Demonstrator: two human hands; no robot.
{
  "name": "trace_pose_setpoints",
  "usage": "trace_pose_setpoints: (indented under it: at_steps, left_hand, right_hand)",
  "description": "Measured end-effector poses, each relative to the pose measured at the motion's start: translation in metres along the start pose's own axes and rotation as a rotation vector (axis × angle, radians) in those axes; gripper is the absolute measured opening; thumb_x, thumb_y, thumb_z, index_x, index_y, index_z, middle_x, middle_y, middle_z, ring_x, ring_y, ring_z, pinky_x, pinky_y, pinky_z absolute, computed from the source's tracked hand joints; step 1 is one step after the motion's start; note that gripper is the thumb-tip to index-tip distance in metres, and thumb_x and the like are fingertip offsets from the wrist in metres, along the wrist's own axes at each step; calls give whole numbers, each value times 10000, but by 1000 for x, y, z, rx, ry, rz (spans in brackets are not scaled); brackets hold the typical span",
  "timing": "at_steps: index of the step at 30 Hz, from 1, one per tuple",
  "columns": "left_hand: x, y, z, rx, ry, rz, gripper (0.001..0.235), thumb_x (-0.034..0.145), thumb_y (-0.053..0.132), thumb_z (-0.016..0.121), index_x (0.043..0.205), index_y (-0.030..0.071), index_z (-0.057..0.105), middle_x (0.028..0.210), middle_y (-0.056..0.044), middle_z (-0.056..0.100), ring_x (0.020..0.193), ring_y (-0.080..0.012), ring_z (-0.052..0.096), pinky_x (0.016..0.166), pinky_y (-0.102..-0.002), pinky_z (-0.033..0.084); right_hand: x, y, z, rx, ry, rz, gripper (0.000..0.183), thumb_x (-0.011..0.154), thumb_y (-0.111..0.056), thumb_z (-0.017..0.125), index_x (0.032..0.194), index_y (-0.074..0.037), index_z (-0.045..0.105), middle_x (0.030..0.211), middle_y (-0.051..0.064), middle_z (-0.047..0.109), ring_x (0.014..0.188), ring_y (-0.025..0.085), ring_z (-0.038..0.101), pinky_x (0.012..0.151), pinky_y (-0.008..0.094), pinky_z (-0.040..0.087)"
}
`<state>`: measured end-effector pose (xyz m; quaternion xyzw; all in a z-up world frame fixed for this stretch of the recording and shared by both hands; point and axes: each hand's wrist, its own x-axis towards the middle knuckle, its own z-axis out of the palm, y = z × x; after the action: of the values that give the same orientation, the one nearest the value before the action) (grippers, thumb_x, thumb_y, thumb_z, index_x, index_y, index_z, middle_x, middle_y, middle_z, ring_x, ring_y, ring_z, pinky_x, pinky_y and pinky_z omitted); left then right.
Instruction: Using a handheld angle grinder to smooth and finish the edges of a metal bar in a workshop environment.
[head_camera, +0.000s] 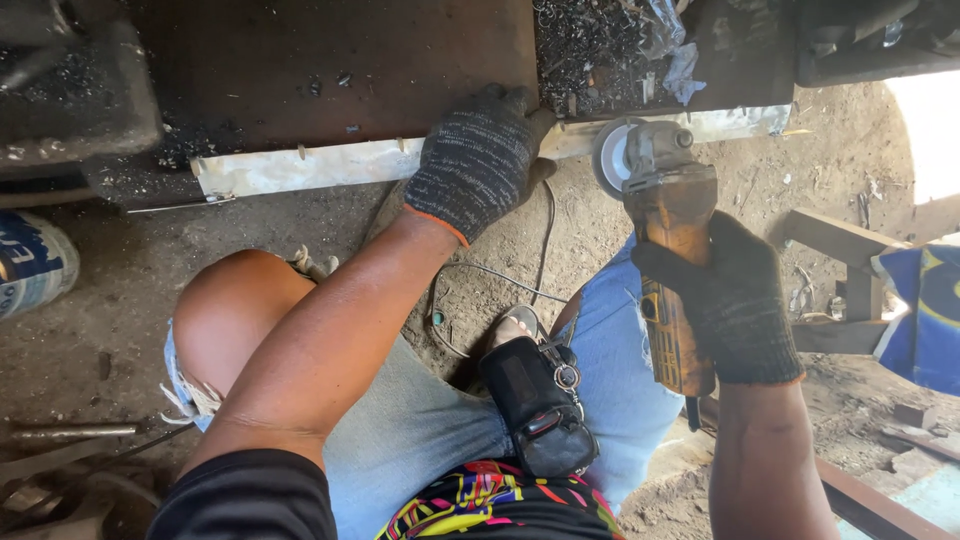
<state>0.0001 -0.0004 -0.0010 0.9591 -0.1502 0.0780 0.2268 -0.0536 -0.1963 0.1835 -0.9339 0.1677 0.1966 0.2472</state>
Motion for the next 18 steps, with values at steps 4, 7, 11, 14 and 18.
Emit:
trace_pose_setpoints:
  at_steps: [4, 7, 11, 14, 18]
  left_hand:
    - [-1, 1, -1, -5, 17, 8, 504, 848, 526, 759, 1215, 187, 689, 1161, -100, 625, 981, -374, 608, 688, -560, 547]
    - [-2, -1, 0, -13, 39, 6, 529, 852, 527, 764, 1253, 191, 690, 1198, -120, 627, 1009, -379, 612, 751, -547, 544]
    - [1, 1, -3, -31, -5, -5, 520, 881, 534, 753, 1254, 177, 693, 1185, -131, 644, 1018, -379, 611, 740, -553, 557]
    - [0, 1, -1, -27, -23, -2, 533, 900, 548, 728, 1276, 173, 688, 1215, -149, 651, 1048, -392, 605, 758, -554, 557]
    - [-2, 0, 1, 19, 15, 11, 559, 898, 570, 711, 1319, 204, 674, 1246, -127, 663, 1070, -392, 603, 735, -561, 561]
  right_hand:
    - [3, 5, -2, 3, -3, 46, 343, 782, -288, 779, 1063, -98, 728, 853, 49, 686, 769, 158, 612, 699, 351, 495]
    - [14, 20, -5, -38, 46, 31, 327, 766, -368, 794, 950, -105, 728, 751, 7, 563, 703, 130, 457, 633, 330, 362]
    - [18, 29, -7, -60, 94, 2, 317, 786, -370, 779, 908, -89, 697, 741, 7, 574, 671, 134, 448, 601, 330, 365]
    - [15, 31, -4, 46, 60, -3, 268, 786, -284, 801, 922, -83, 689, 784, 2, 593, 706, 122, 488, 635, 310, 387]
    - [20, 41, -3, 132, 37, -54, 234, 800, -204, 833, 866, -79, 647, 753, -18, 517, 727, 107, 452, 655, 292, 372]
